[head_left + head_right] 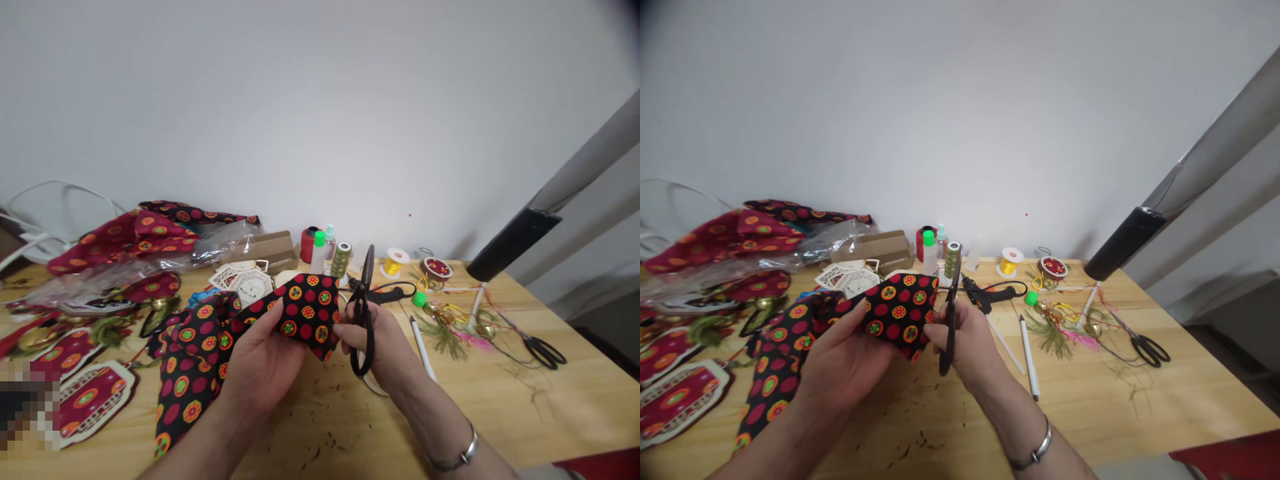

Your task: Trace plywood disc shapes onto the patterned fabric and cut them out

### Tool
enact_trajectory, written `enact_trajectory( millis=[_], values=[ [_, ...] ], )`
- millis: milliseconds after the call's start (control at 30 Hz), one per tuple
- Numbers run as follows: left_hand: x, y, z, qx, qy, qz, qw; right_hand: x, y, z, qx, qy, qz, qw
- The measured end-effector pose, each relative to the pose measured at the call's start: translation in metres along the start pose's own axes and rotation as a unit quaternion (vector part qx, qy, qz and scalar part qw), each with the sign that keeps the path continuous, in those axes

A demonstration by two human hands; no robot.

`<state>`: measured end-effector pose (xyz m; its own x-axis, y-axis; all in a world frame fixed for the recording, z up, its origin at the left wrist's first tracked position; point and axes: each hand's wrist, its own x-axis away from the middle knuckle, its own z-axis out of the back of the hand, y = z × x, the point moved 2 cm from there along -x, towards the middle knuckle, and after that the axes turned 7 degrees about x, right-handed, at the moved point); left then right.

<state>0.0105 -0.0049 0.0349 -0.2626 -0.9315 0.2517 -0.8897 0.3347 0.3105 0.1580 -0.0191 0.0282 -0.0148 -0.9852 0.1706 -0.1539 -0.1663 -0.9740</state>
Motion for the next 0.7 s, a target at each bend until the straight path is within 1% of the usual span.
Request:
enact_trajectory(
  millis=[133, 300, 400, 500, 700],
  values=[
    [-0.006, 0.007, -0.012, 0.005, -0.014, -0.019, 1.0, -0.008, -0.013, 0.002, -0.025, -0.005, 0.036, 0.999],
    [-0.008, 0.015, -0.022, -0.007, -0.047, -0.034, 0.998, -0.019, -0.032, 0.002, -0.026, 0.016, 0.079, 0.996],
    [-0.008, 0.019, -0.023, -0.011, -0.079, -0.027, 0.996, -0.024, -0.037, -0.001, -0.031, 0.022, 0.09, 0.995],
    [-0.007, 0.024, -0.021, -0.01, -0.104, -0.03, 0.994, -0.026, -0.041, -0.009, -0.038, 0.018, 0.088, 0.995],
    [-0.003, 0.032, -0.018, -0.029, -0.12, -0.063, 0.99, -0.027, -0.048, -0.019, -0.035, -0.008, 0.109, 0.993]
  ],
)
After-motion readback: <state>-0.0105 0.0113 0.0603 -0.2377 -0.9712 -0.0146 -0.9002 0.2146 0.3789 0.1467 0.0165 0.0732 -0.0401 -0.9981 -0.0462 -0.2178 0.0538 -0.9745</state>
